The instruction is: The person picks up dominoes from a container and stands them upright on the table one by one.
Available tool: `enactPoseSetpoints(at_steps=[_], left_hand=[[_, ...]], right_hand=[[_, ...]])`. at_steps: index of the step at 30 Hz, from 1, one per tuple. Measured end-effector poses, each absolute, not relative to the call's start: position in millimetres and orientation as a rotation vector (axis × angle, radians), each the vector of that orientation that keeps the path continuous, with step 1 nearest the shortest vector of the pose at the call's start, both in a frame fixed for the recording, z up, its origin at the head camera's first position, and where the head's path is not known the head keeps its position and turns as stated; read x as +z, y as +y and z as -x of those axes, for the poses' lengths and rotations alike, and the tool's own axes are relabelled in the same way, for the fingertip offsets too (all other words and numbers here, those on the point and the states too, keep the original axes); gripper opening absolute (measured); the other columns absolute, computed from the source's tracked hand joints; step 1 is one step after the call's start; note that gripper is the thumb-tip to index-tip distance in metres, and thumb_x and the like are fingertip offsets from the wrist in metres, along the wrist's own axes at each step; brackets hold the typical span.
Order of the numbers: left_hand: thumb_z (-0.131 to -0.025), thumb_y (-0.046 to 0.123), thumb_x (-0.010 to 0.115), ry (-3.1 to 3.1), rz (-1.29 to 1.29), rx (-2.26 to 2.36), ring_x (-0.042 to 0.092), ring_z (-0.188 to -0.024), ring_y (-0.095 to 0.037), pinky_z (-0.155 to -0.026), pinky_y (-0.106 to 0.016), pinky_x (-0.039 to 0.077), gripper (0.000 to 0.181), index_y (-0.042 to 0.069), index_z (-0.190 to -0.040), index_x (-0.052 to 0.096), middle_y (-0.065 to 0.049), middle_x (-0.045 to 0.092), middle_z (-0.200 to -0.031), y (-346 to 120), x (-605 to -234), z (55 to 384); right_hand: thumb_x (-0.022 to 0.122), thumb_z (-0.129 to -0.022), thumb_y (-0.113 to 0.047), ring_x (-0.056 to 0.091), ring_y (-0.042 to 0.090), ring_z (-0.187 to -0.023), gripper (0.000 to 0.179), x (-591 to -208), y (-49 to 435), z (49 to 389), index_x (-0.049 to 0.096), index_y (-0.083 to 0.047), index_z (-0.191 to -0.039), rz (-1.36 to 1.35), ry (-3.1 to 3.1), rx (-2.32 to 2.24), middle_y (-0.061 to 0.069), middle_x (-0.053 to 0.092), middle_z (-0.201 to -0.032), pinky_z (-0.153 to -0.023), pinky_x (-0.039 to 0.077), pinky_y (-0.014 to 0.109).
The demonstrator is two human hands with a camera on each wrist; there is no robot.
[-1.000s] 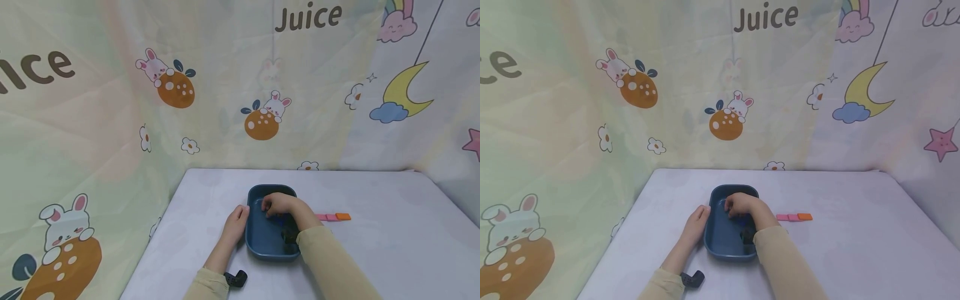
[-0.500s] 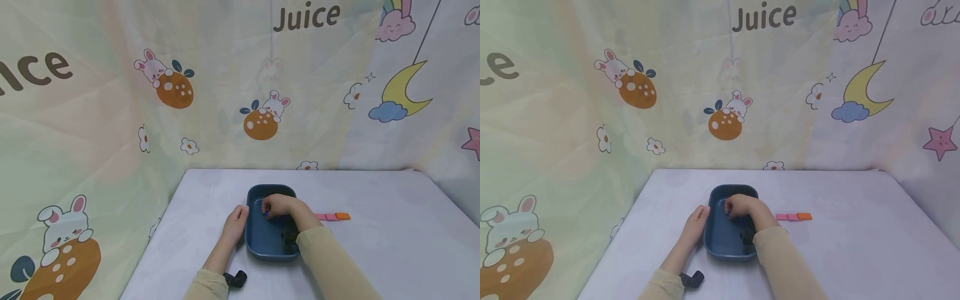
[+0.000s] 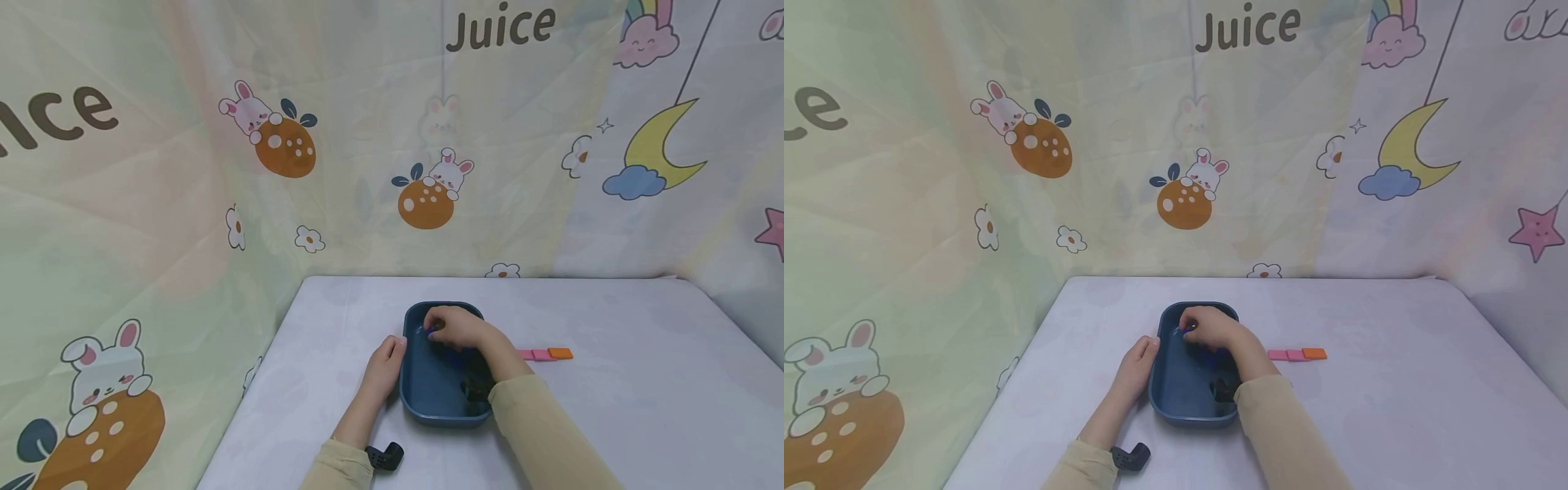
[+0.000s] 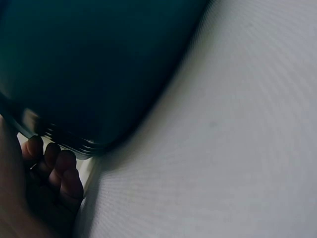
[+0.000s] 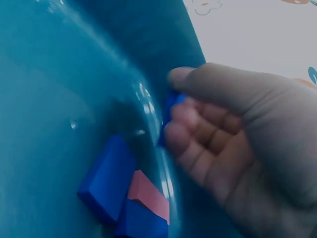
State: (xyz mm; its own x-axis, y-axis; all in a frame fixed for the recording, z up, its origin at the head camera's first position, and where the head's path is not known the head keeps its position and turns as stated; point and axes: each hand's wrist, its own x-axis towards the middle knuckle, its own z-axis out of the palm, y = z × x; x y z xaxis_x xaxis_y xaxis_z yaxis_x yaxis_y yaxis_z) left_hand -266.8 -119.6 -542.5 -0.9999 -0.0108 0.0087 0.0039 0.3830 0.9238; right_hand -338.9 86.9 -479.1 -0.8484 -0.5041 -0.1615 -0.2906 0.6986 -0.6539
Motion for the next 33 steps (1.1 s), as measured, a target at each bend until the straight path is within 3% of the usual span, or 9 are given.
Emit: enactPoseSetpoints(at_steps=[9,17,22,33], left_hand=[[-0.100,0.056,0.044,-2.609,-0.020,-1.733,0.054,-0.085,-0.017,-0.072,-0.033,0.042,0.041,0.019,-0.095,0.061,0.000,0.057,-0.085,-118,-542,267],[-0.100,0.055,0.044,-2.616,-0.023,-1.709,0.055,-0.089,-0.017,-0.076,-0.033,0.043,0.042,0.018,-0.097,0.062,0.000,0.061,-0.092,-119,-542,266],[-0.100,0.056,0.043,-2.619,-0.018,-1.712,0.055,-0.087,-0.017,-0.074,-0.033,0.042,0.042,0.018,-0.096,0.062,0.000,0.060,-0.089,-120,-544,266],[-0.099,0.060,0.043,-2.616,-0.005,-1.727,0.054,-0.084,-0.018,-0.072,-0.033,0.042,0.046,0.018,-0.098,0.061,-0.001,0.056,-0.084,-121,-541,268]], right_hand=[[0.067,-0.095,-0.023,0.068,0.019,-0.084,0.029,-463,106,335,0.062,-0.013,-0.121,0.605,2.503,-1.197,0.005,0.065,-0.105,-0.070,0.059,0.042],[0.067,-0.095,-0.023,0.070,0.018,-0.092,0.025,-443,131,324,0.062,-0.021,-0.119,0.731,2.562,-1.209,0.005,0.068,-0.109,-0.083,0.057,0.038],[0.068,-0.094,-0.026,0.066,0.018,-0.100,0.026,-437,153,309,0.062,-0.022,-0.119,0.711,2.604,-1.208,0.008,0.067,-0.115,-0.085,0.057,0.037],[0.069,-0.093,-0.028,0.065,0.019,-0.099,0.035,-456,212,273,0.058,-0.020,-0.125,0.504,2.696,-1.304,0.006,0.063,-0.118,-0.082,0.057,0.032]])
